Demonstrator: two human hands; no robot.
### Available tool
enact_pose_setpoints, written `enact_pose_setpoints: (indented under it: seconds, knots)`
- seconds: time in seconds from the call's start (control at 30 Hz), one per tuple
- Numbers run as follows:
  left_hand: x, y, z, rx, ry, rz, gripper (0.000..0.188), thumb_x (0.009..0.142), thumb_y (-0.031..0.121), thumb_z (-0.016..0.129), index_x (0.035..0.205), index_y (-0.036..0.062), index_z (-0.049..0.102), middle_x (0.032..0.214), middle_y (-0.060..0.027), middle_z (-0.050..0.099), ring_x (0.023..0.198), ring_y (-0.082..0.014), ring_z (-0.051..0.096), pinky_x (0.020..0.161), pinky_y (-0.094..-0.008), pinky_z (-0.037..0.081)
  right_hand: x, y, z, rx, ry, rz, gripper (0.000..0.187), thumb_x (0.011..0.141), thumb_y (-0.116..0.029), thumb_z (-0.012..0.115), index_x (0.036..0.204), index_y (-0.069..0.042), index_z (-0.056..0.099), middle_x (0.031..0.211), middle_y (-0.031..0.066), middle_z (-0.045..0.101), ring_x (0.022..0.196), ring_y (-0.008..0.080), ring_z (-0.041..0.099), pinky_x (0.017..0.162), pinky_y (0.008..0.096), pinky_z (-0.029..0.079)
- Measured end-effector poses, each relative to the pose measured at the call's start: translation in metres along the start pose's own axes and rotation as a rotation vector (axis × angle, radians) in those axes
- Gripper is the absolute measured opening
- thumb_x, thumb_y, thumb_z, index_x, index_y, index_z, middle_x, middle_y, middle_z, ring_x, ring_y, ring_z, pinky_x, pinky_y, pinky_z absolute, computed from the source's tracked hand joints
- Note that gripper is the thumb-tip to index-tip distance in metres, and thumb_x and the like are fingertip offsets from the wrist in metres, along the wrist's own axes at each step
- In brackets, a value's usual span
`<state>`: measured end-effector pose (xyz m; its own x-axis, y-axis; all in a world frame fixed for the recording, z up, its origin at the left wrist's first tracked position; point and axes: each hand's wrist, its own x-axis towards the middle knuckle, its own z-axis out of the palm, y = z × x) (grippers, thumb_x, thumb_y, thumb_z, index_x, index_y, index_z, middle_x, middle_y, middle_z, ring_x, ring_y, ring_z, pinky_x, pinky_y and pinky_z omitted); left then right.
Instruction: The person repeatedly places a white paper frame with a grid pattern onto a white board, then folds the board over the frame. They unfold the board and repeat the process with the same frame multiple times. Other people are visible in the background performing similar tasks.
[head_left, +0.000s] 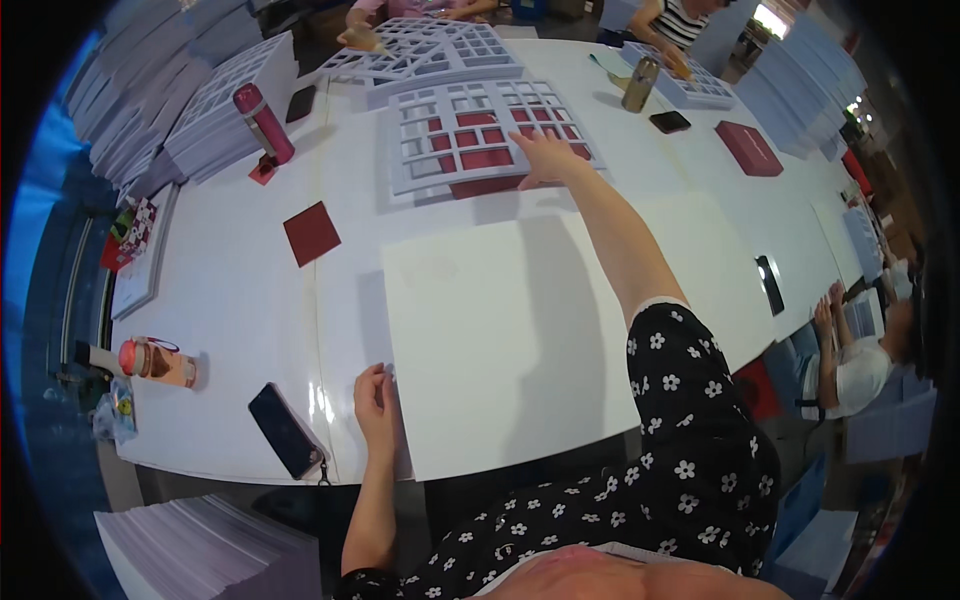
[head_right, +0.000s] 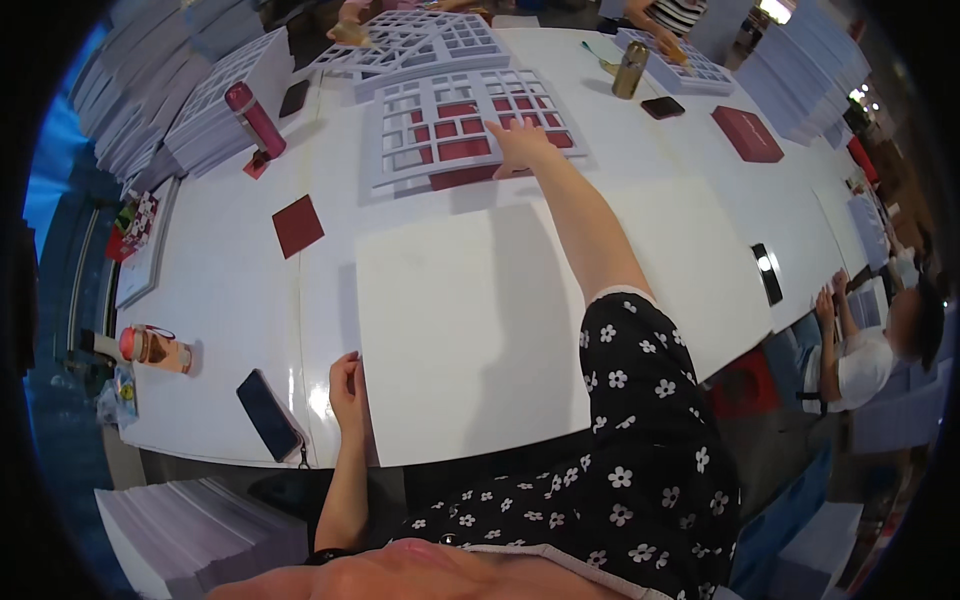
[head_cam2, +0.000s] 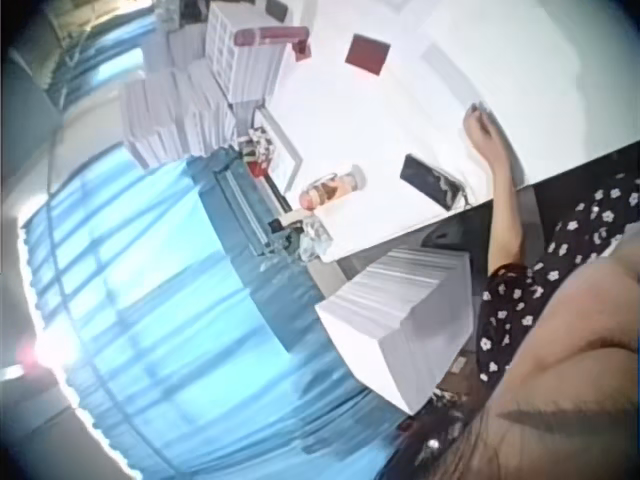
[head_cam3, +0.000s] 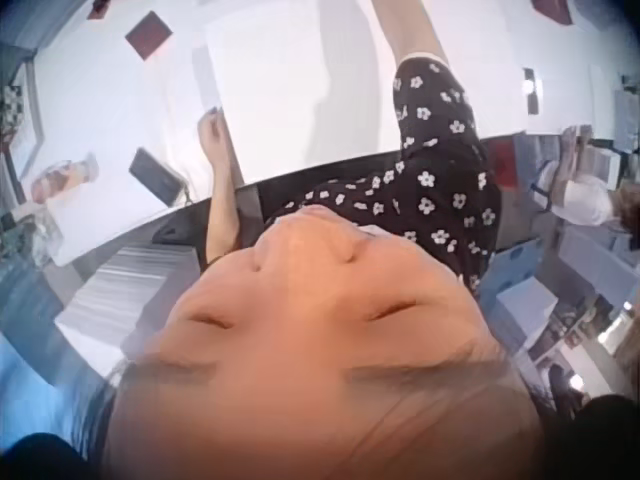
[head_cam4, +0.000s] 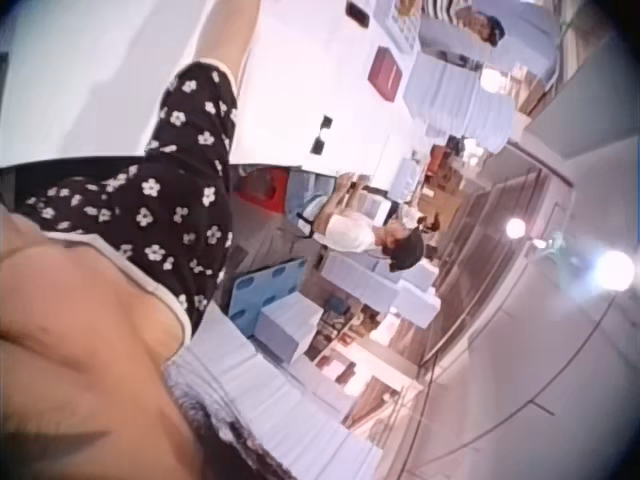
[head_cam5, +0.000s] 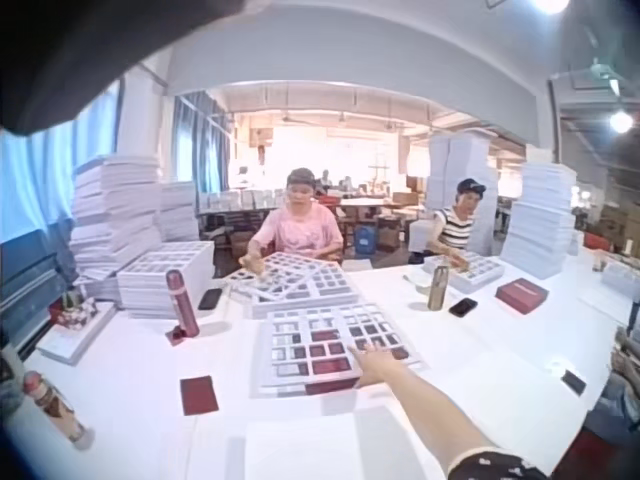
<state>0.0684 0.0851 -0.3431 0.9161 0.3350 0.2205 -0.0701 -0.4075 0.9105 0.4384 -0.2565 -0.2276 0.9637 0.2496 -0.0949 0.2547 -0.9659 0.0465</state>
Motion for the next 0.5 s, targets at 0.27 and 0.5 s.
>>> enact_pose_setpoints:
  seconds: [0.27, 0.5]
  knots:
    - [-0.006, 0.000, 0.000, 0.059, -0.006, 0.001, 0.010, 0.092, 0.010, 0.061, 0.098, 0.0024, 0.064, 0.118, -0.0139, 0.063, 0.112, -0.0302, 0.055, 0.097, -0.0391, 0.043, 0.035, -0.015, -0.004, 0.026, -0.213, 0.063, 0.121, 0.056, -0.042, 0.090, 0.155, -0.025, 0.023, 0.142, 0.0255, 0.045, 0.134, 0.0472, 0.037, 0.109, 0.0569, 0.027]
    - [-0.001, 0.004, 0.002, 0.104, -0.008, 0.030, 0.011, 0.090, 0.009, 0.061, 0.098, 0.0033, 0.064, 0.118, -0.0123, 0.063, 0.112, -0.0316, 0.056, 0.097, -0.0399, 0.043, 0.006, -0.018, -0.025, -0.040, -0.042, 0.021, 0.105, 0.050, -0.042, 0.091, 0.142, -0.021, 0.045, 0.132, 0.0212, 0.053, 0.128, 0.0393, 0.047, 0.107, 0.0640, 0.025]
